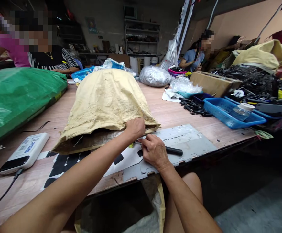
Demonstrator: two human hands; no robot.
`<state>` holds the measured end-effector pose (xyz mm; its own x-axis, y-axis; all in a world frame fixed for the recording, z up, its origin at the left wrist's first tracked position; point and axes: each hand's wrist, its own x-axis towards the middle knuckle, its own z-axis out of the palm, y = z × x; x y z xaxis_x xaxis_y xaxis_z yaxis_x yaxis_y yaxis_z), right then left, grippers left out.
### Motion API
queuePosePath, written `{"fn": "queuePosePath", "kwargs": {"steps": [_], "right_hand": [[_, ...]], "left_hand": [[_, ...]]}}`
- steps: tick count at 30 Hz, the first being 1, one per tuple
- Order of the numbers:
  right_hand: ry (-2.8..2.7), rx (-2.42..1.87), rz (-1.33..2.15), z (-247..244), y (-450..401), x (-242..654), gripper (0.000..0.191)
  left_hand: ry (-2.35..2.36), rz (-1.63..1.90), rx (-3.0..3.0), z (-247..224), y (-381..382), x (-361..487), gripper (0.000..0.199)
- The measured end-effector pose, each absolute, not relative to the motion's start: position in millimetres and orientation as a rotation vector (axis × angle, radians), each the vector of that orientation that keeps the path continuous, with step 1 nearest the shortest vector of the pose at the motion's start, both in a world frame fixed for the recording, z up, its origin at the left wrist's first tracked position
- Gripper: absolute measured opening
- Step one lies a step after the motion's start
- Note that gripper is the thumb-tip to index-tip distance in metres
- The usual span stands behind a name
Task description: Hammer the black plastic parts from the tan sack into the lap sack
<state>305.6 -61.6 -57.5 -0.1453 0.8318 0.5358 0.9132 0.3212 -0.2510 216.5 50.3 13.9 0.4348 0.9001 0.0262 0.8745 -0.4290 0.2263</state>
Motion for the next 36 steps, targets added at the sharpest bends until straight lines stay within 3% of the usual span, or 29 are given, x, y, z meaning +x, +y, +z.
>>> {"fn": "queuePosePath", "kwargs": {"steps": [19, 27, 31, 36], "right_hand": [[-1.999, -1.566, -0.16, -56, -62, 304, 0.025], [-1.96, -1.595, -0.165, -55, -62, 303, 0.025], [-1.959, -1.636, -0.176, -55, -63, 301, 0.025], [-2.006, -1.634, -0.211, -57, -62, 303, 0.023]], "left_hand": [[1.729, 0.324, 2.309, -1, 63, 218, 0.032], [1.379, 0.435, 2.381, 14, 22, 112, 0.023], [1.282, 0.576, 2.257, -8, -22, 59, 0.021], [1.265, 0.686, 2.203, -40, -47, 52, 0.023]]}}
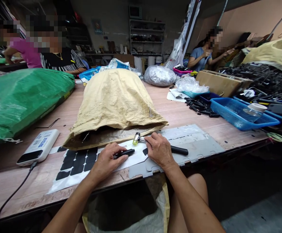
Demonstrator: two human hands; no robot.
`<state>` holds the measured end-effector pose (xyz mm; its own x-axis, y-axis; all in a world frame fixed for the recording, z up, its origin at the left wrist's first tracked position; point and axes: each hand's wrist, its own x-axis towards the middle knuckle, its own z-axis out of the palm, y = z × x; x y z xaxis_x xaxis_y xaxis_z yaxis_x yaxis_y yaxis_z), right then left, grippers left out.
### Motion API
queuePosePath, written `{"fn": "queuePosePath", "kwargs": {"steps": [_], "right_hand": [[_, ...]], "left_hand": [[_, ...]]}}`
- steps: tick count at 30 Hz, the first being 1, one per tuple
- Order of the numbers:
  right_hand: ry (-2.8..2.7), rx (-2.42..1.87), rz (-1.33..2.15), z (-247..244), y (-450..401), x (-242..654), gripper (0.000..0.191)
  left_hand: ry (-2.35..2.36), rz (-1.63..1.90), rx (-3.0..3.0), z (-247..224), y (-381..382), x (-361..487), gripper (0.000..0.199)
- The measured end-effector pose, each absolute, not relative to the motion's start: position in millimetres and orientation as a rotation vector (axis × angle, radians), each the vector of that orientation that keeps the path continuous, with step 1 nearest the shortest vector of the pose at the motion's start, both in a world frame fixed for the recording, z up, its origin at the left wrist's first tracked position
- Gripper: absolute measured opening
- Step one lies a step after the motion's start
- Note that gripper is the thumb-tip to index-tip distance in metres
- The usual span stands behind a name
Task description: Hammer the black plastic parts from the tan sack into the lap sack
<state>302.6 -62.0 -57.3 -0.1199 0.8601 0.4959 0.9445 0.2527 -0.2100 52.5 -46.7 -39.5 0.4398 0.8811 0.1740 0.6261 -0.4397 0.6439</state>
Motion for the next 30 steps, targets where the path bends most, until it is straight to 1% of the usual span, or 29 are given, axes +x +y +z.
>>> {"fn": "queuePosePath", "kwargs": {"steps": [6, 10, 13, 16, 20, 24, 30], "right_hand": [[-2.051, -1.536, -0.219, -48, -68, 302, 0.034], [-1.956, -1.436, -0.101, -32, -87, 295, 0.039], [-1.927, -1.371, 0.042, -26, -101, 290, 0.04], [-1.96, -1.374, 0.112, -25, -110, 287, 0.04], [-1.949, -1.355, 0.122, -23, -116, 285, 0.04], [-1.919, -1.343, 0.115, -26, -118, 284, 0.042], [-2.014, -1.423, 0.148, -31, -116, 281, 0.041]], "left_hand": [[1.226, 0.707, 2.22, -42, -46, 56, 0.017], [1.203, 0.741, 2.207, -43, -44, 55, 0.019], [1.201, 0.766, 2.21, -44, -45, 55, 0.018], [1.202, 0.769, 2.206, -46, -45, 56, 0.017], [1.202, 0.786, 2.184, -49, -43, 55, 0.021], [1.225, 0.765, 2.169, -50, -41, 55, 0.019], [1.24, 0.769, 2.161, -49, -42, 56, 0.018]]}}
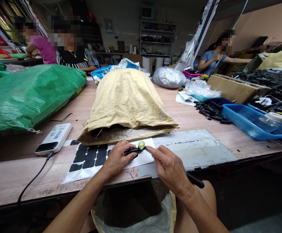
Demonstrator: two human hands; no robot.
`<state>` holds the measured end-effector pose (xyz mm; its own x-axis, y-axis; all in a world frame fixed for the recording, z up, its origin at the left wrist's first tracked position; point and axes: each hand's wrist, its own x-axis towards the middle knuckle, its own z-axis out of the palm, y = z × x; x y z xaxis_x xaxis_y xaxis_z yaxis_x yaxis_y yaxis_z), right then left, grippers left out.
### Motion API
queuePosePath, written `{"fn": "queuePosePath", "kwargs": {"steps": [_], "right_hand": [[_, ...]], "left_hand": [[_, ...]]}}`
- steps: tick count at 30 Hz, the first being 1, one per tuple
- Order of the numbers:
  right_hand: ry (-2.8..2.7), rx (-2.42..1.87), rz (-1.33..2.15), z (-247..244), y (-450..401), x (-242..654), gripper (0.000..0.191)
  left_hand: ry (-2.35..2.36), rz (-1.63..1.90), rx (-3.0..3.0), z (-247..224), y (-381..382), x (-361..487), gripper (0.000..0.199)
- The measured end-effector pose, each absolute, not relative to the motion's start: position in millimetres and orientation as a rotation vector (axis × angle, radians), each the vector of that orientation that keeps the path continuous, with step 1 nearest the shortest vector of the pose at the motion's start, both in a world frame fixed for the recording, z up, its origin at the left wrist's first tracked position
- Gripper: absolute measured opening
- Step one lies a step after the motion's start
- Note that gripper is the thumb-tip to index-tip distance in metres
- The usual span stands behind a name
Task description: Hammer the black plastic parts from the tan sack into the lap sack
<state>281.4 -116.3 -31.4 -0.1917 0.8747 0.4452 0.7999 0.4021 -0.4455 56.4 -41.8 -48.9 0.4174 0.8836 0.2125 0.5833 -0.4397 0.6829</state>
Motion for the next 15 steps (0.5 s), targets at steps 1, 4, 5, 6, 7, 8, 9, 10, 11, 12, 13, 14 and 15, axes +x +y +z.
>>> {"fn": "queuePosePath", "kwargs": {"steps": [1, 4, 5, 6, 7, 8, 9, 10, 11, 12, 13, 14, 15], "right_hand": [[-2.003, -1.406, 0.145, -30, -116, 280, 0.041], [-1.982, -1.344, 0.151, -24, -115, 271, 0.042], [-1.994, -1.34, 0.159, -23, -115, 268, 0.042], [-2.016, -1.345, 0.167, -23, -114, 266, 0.041], [-2.039, -1.354, 0.175, -24, -114, 265, 0.04], [-2.056, -1.362, 0.183, -25, -113, 264, 0.04], [-2.059, -1.368, 0.19, -25, -111, 265, 0.039], [-2.042, -1.374, 0.192, -26, -109, 267, 0.038], [-2.009, -1.38, 0.184, -26, -106, 270, 0.037], [-1.971, -1.391, 0.165, -27, -102, 274, 0.037], [-1.938, -1.406, 0.137, -27, -97, 278, 0.037], [-1.914, -1.423, 0.101, -27, -91, 283, 0.036], [-1.901, -1.447, 0.057, -28, -85, 287, 0.035]], "left_hand": [[1.241, 0.766, 2.159, -48, -42, 57, 0.017], [1.249, 0.757, 2.151, -46, -42, 57, 0.015], [1.255, 0.752, 2.148, -45, -43, 57, 0.014], [1.26, 0.746, 2.145, -44, -43, 57, 0.012], [1.265, 0.739, 2.141, -43, -43, 57, 0.01], [1.268, 0.733, 2.139, -43, -43, 57, 0.009], [1.27, 0.731, 2.138, -43, -43, 57, 0.009], [1.271, 0.731, 2.138, -43, -43, 57, 0.011], [1.274, 0.733, 2.139, -43, -43, 57, 0.013], [1.278, 0.733, 2.139, -44, -43, 57, 0.015], [1.283, 0.732, 2.137, -44, -42, 57, 0.016], [1.287, 0.731, 2.134, -44, -42, 57, 0.016], [1.288, 0.731, 2.129, -44, -41, 57, 0.016]]}}
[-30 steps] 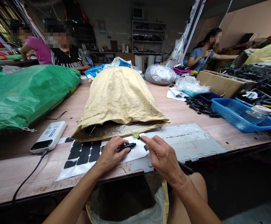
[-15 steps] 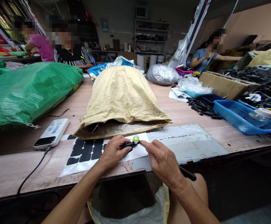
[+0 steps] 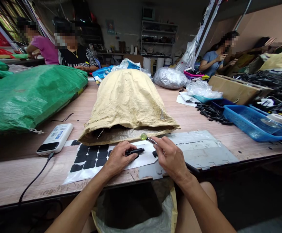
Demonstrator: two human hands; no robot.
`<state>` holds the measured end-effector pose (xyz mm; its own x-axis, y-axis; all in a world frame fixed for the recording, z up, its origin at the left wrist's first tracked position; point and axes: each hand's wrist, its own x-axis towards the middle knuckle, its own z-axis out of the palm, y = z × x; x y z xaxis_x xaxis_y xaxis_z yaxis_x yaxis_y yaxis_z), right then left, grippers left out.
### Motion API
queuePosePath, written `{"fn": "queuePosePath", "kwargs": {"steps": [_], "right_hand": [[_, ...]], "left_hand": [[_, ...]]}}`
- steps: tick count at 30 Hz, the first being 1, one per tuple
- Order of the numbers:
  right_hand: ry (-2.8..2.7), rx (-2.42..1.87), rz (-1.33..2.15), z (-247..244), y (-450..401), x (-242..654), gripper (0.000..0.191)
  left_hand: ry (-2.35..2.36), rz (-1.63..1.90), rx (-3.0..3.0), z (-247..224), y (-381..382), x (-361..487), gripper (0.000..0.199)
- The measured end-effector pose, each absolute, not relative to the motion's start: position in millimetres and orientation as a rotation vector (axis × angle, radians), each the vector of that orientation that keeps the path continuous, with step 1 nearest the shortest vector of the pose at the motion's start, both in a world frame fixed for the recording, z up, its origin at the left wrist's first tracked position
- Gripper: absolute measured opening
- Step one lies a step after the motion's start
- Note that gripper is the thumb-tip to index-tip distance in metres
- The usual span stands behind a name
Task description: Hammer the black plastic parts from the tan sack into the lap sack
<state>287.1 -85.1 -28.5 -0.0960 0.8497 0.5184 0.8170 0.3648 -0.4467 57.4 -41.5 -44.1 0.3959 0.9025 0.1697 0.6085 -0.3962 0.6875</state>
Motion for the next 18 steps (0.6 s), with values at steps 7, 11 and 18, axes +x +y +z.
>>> {"fn": "queuePosePath", "kwargs": {"steps": [7, 11, 18], "right_hand": [[-1.974, -1.592, -0.24, -54, -49, 303, 0.028], [-2.011, -1.615, -0.281, -63, -46, 303, 0.028], [-2.011, -1.665, -0.272, -60, -47, 301, 0.028]], "left_hand": [[1.265, 0.721, 2.113, -42, -42, 56, 0.018], [1.254, 0.709, 2.145, -44, -42, 55, 0.019], [1.134, 0.705, 2.157, -29, -54, 51, 0.02]]}}
